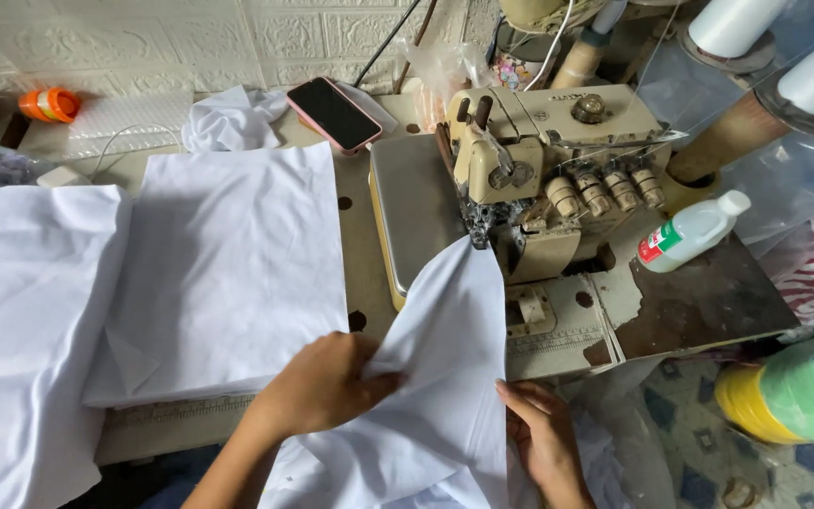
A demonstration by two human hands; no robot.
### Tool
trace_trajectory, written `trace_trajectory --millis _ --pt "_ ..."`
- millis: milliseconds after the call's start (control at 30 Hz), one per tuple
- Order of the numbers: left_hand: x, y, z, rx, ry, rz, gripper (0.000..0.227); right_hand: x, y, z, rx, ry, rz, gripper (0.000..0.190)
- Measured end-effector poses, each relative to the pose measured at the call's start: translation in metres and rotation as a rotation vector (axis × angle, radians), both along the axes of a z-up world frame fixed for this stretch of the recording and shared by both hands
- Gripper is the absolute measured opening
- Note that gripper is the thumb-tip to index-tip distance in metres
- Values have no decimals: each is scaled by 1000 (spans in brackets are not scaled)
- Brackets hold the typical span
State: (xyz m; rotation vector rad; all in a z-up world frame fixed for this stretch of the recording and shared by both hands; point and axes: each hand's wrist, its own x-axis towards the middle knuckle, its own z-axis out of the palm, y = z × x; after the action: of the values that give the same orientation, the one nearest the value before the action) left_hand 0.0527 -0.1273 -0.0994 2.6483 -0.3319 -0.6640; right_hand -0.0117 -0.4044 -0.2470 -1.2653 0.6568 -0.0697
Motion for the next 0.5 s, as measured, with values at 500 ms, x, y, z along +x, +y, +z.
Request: trace_trajectory --millis 500 --pt "-15 -24 -132 -1125 1383 279 80 -22 -47 0 128 -185 352 13"
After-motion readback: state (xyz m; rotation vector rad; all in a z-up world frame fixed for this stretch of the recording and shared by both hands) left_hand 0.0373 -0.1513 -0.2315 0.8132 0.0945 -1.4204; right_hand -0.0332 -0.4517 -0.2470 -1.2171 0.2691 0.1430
